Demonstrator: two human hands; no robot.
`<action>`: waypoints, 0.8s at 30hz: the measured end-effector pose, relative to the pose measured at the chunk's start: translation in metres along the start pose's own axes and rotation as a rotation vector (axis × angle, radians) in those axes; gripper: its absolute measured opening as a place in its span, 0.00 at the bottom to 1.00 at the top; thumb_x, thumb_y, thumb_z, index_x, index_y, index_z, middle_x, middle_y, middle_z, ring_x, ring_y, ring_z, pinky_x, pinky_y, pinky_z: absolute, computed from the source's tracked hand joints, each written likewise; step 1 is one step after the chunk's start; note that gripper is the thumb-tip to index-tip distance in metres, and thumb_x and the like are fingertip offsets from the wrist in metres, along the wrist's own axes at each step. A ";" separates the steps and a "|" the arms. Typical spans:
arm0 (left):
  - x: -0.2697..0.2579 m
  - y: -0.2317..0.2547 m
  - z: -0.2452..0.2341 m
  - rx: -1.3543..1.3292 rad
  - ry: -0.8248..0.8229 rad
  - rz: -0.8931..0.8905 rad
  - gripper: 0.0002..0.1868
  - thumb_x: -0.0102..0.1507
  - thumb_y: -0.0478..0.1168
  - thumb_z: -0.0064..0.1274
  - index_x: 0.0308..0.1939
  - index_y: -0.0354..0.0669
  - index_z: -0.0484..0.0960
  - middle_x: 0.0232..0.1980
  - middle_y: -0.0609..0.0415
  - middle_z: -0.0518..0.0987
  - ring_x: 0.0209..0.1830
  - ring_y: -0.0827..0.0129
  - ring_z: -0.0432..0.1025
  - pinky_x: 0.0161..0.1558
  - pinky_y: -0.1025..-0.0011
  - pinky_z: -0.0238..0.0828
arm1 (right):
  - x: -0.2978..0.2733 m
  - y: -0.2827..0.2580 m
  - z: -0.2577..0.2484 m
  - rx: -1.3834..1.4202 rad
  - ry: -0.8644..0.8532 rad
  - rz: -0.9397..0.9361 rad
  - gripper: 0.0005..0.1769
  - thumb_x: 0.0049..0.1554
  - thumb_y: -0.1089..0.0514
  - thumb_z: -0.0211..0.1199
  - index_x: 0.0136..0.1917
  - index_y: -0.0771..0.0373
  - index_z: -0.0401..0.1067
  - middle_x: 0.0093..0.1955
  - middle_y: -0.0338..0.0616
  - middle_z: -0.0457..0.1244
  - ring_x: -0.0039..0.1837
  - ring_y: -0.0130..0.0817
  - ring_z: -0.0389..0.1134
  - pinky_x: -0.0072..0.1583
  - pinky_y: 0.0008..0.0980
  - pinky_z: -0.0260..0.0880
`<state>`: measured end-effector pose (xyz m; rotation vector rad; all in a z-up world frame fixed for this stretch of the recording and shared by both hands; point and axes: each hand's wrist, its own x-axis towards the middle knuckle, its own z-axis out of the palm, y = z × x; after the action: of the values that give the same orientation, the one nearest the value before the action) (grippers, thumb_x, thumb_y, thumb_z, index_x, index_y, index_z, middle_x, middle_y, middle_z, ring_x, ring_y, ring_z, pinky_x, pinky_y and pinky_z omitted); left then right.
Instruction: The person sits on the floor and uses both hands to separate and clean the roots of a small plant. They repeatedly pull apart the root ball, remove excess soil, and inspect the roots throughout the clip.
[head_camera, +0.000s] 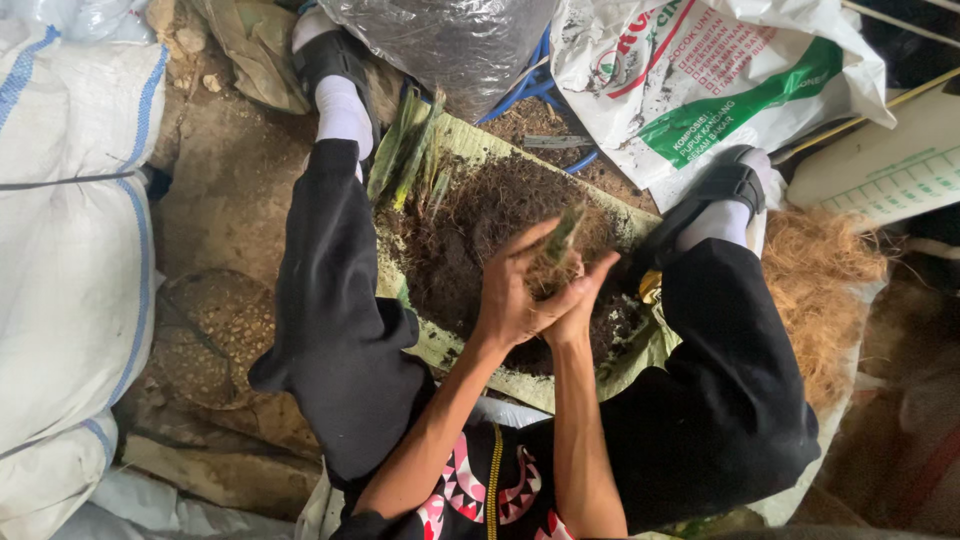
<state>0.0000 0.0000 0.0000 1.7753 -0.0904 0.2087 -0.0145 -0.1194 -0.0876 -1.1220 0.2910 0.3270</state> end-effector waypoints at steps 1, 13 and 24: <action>-0.003 -0.002 0.003 0.040 0.041 0.044 0.29 0.64 0.62 0.57 0.58 0.46 0.80 0.49 0.53 0.86 0.49 0.67 0.81 0.59 0.62 0.81 | -0.002 -0.008 0.007 -0.022 0.012 -0.045 0.63 0.55 0.11 0.17 0.77 0.59 0.59 0.77 0.58 0.57 0.79 0.57 0.55 0.76 0.70 0.49; -0.019 -0.031 0.015 0.161 0.230 -0.045 0.10 0.62 0.45 0.61 0.31 0.45 0.80 0.31 0.59 0.77 0.29 0.73 0.71 0.35 0.67 0.73 | -0.003 -0.042 0.050 -0.100 0.071 -0.139 0.53 0.62 0.17 0.22 0.77 0.56 0.58 0.70 0.60 0.55 0.70 0.55 0.56 0.72 0.66 0.58; -0.011 -0.017 0.013 0.418 0.250 0.316 0.21 0.68 0.57 0.52 0.46 0.42 0.79 0.43 0.55 0.79 0.42 0.68 0.75 0.48 0.56 0.73 | 0.007 -0.030 0.034 0.042 0.022 -0.128 0.55 0.59 0.16 0.26 0.83 0.53 0.50 0.77 0.58 0.55 0.74 0.58 0.61 0.74 0.69 0.57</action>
<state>-0.0065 -0.0095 -0.0209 2.1278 -0.1556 0.7181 0.0063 -0.0995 -0.0514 -1.0983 0.2433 0.1943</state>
